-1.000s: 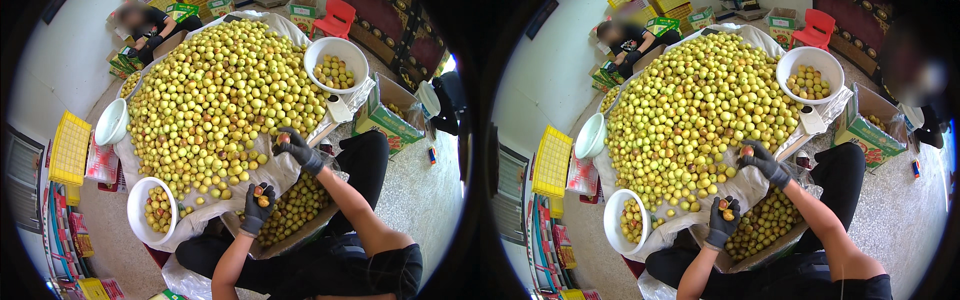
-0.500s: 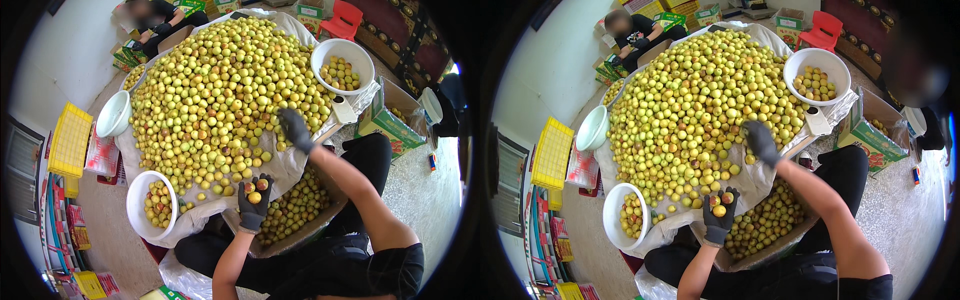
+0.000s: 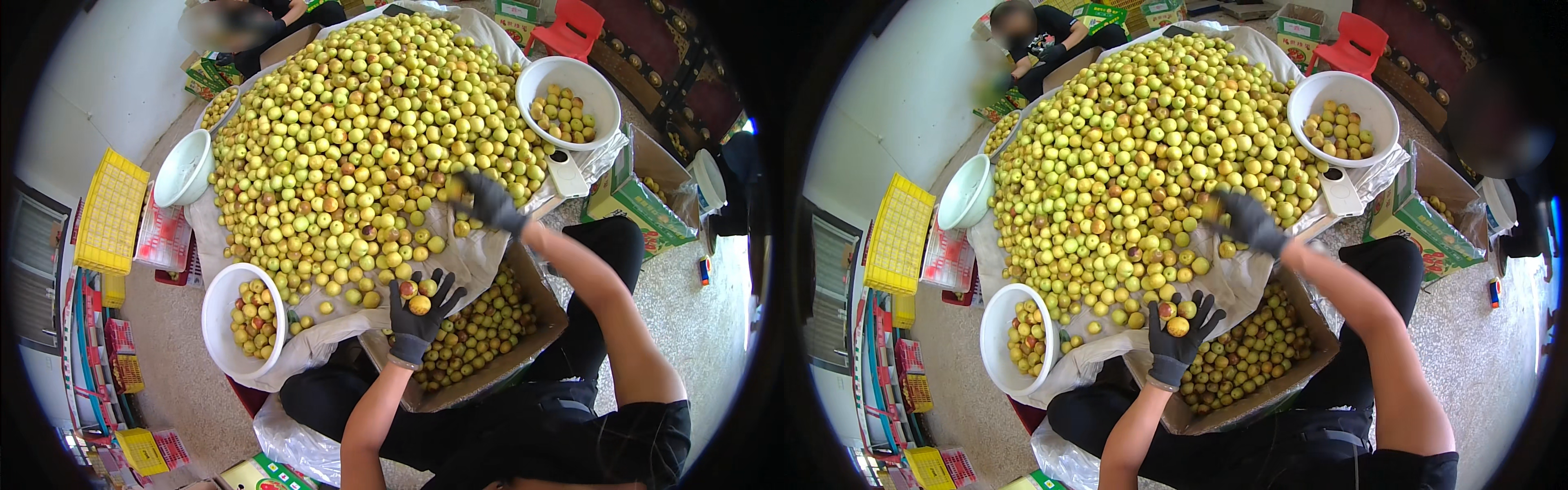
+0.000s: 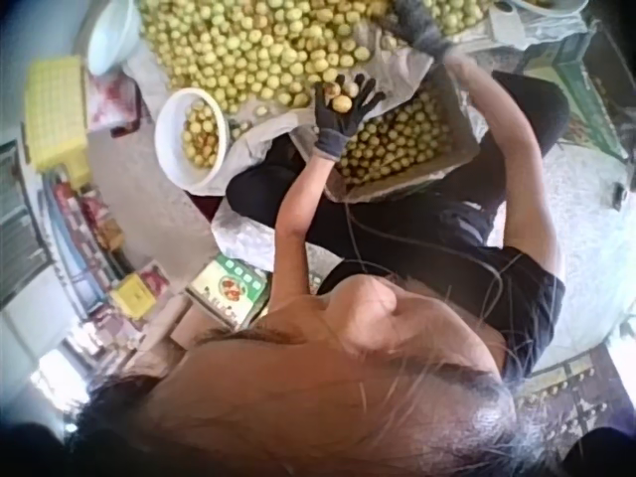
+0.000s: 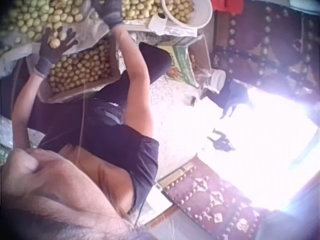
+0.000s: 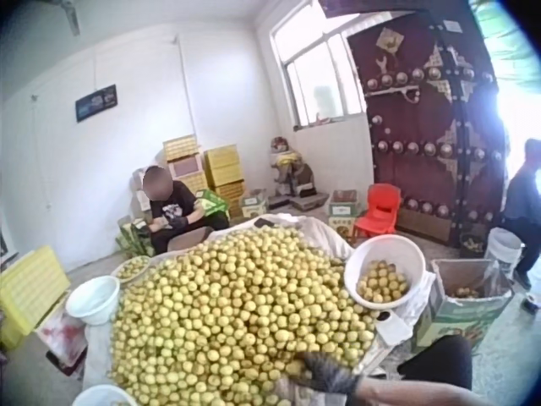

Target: The person sits on the floor and sorts small green-yellow fruits from a large pile on a table into a cardboard box and a white bowl. They handle the fruit by hand, wearing black gloves, and occasionally place items into a separate bowl.

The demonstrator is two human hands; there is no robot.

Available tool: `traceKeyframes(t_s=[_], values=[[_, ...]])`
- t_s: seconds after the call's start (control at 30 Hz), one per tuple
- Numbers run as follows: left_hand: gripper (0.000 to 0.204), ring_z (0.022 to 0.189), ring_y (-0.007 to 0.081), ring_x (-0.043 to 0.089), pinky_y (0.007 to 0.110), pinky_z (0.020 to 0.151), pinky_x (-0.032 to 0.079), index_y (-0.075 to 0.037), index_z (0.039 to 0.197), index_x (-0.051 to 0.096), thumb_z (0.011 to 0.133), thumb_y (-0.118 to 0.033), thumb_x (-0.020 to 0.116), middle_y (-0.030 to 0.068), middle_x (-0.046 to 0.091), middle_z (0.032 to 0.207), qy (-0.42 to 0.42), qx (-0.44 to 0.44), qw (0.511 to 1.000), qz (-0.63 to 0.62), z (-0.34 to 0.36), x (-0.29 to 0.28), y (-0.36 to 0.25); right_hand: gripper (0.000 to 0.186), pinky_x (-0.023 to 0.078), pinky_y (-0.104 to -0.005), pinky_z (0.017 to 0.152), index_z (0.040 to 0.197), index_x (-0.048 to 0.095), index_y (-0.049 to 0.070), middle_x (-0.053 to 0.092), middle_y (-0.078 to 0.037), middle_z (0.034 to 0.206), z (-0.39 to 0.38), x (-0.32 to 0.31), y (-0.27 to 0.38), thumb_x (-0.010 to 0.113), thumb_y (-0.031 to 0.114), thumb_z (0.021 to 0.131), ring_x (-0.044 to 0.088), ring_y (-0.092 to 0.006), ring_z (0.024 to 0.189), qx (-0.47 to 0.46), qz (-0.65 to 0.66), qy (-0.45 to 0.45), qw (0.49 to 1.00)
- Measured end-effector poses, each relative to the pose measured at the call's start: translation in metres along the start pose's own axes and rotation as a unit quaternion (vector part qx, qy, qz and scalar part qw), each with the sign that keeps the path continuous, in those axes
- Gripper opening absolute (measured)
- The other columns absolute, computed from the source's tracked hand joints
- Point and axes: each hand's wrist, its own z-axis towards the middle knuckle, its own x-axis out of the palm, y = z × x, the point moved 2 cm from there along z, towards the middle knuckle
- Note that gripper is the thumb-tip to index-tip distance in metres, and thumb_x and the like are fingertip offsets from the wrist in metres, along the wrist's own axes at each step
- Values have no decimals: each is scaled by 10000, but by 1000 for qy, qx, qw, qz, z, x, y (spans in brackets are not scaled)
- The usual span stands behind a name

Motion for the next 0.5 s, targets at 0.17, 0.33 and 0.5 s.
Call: traceKeyframes(t_s=[0.17, 0.33, 0.5], values=[[451, 1141, 377, 451, 655, 1000, 287, -183, 1057, 576, 881, -562, 406, 114, 521, 1174, -10, 41, 998, 56, 5, 1, 0, 479, 469, -400, 720, 1098, 515, 42, 573, -153, 954, -99, 47, 35, 708, 314, 754, 574, -326, 819, -159, 14, -57, 986], [424, 981, 304, 562, 512, 935, 384, -163, 974, 630, 867, -537, 461, 121, 621, 1022, 6, 1, 1000, 5, 15, -18, 4, 306, 463, -431, 608, 1089, 535, 112, 578, -125, 987, -68, 93, -36, 546, 291, 842, 597, -330, 749, 29, -264, -1, 964], [461, 1144, 310, 466, 541, 950, 383, -152, 1107, 553, 865, -537, 479, 128, 528, 1192, -30, 13, 998, 44, 14, -25, 14, 269, 477, -458, 641, 1049, 489, 88, 568, -147, 948, -64, 94, -20, 561, 232, 833, 602, -366, 789, 34, 7, 42, 999]])
